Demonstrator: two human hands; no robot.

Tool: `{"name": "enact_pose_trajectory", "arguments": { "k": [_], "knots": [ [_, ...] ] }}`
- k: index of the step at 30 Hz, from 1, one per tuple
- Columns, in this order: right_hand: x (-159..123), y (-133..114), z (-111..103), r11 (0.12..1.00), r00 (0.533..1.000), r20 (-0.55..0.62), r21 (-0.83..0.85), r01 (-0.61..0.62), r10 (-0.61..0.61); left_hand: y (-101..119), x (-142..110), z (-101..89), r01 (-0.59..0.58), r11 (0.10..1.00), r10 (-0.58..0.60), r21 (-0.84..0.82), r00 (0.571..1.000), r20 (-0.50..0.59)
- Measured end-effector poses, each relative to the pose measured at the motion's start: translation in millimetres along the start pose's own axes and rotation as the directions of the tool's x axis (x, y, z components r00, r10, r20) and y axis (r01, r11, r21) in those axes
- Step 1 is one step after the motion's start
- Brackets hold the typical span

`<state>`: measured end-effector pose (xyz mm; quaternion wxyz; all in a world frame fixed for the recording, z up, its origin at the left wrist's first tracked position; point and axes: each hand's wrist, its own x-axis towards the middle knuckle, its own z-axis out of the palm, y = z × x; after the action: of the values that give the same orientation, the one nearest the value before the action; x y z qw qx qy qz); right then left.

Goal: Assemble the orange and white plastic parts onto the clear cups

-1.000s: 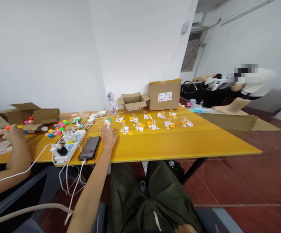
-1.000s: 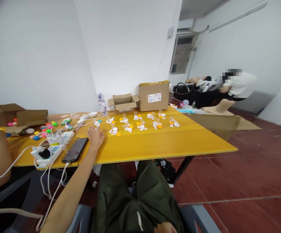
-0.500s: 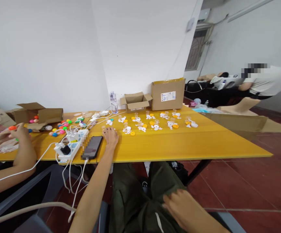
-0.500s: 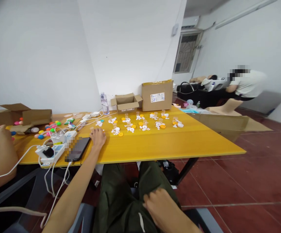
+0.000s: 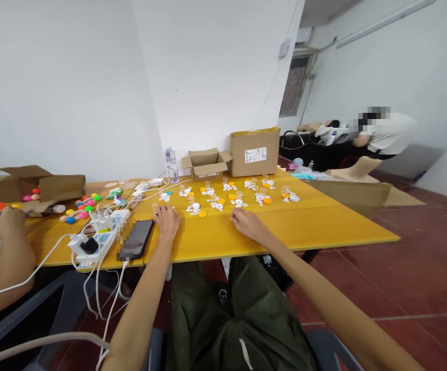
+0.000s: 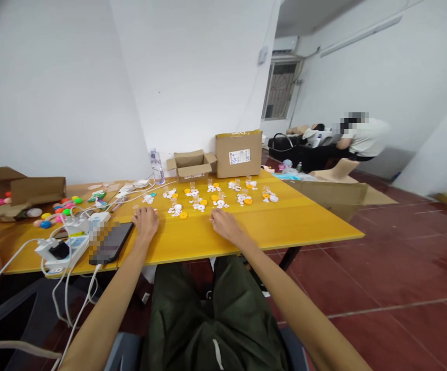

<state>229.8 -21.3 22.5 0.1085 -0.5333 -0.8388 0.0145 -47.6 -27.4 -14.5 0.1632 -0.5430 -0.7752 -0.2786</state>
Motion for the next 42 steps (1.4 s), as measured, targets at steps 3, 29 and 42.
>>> {"name": "enact_pose_trajectory", "arguments": {
  "k": [3, 29, 42],
  "knots": [
    [11, -8, 4, 1.000, 1.000, 0.007, -0.016, -0.016, 0.016, 1, 0, 0.0, 0.004, 1.000, -0.004, -0.003, 1.000, 0.003],
    [55, -23, 26, 0.991, 0.985, -0.133, -0.084, 0.100, -0.110, 13, -1, -6.1, -0.095, 0.993, 0.092, -0.069, 0.995, -0.040],
    [89, -30, 11, 0.989, 0.959, -0.242, -0.031, 0.145, -0.148, 16, -7, -9.9, -0.198, 0.980, 0.197, -0.034, 0.980, -0.031]
  ]
}}
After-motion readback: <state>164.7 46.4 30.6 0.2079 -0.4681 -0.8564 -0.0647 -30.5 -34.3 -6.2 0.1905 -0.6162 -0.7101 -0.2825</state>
